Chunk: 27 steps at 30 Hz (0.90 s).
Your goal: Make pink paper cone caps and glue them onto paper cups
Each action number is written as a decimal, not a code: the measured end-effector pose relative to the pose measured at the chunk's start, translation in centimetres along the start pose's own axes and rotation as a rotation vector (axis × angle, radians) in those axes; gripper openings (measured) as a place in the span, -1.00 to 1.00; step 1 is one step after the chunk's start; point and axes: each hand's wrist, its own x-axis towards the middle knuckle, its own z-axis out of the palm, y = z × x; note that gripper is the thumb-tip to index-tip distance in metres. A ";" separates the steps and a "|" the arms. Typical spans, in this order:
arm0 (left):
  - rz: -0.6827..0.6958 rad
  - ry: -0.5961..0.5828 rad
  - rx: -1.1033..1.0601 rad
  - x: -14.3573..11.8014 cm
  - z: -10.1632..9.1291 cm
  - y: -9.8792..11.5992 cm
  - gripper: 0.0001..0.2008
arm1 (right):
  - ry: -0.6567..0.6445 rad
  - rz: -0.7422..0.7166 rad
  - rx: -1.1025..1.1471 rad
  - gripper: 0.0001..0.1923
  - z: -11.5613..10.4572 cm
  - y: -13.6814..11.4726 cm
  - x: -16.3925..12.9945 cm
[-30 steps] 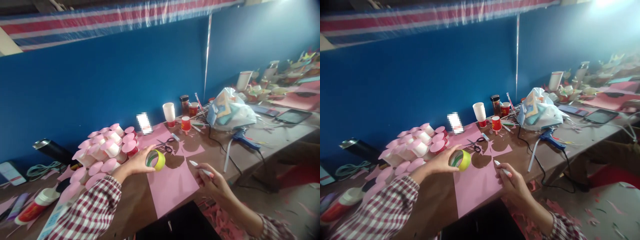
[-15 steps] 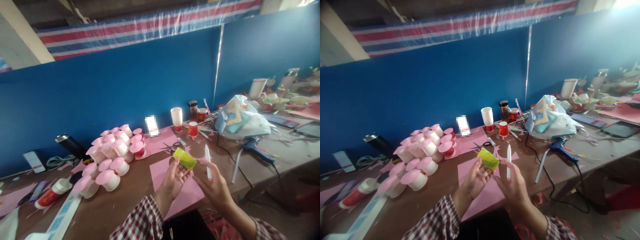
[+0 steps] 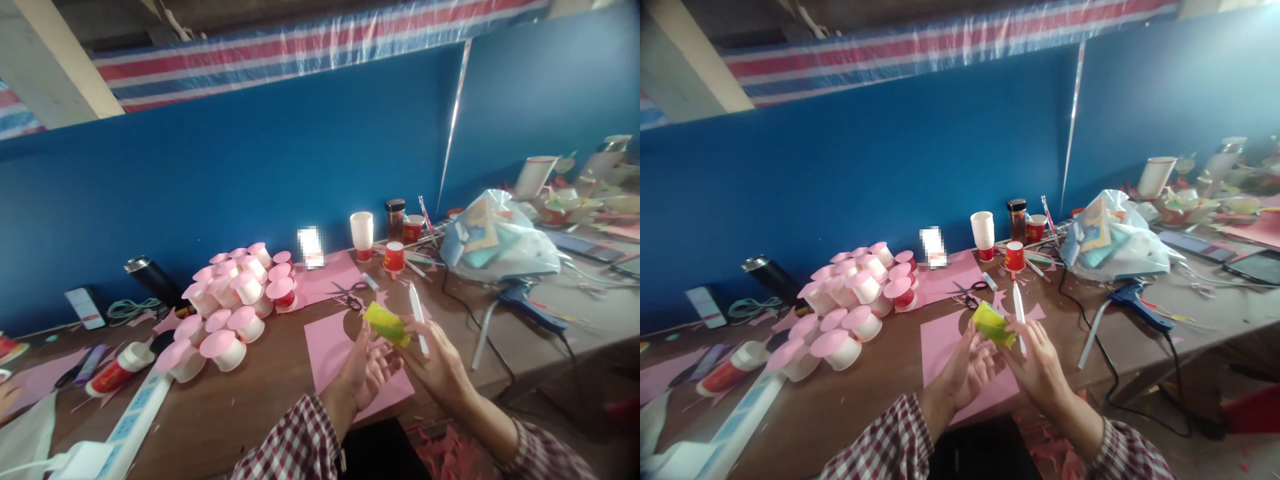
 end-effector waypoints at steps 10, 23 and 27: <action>0.196 0.319 0.707 -3.9 -5.5 3.2 -0.53 | -0.318 0.049 -0.467 -0.78 -0.1 7.8 3.9; 0.547 0.664 1.763 -5.4 -13.4 7.5 -0.72 | -0.393 0.159 -0.527 -0.60 -1.6 9.5 4.7; 0.550 0.723 1.984 -4.9 -12.4 7.3 -0.61 | -0.452 0.208 -0.522 -0.55 -1.4 10.3 6.0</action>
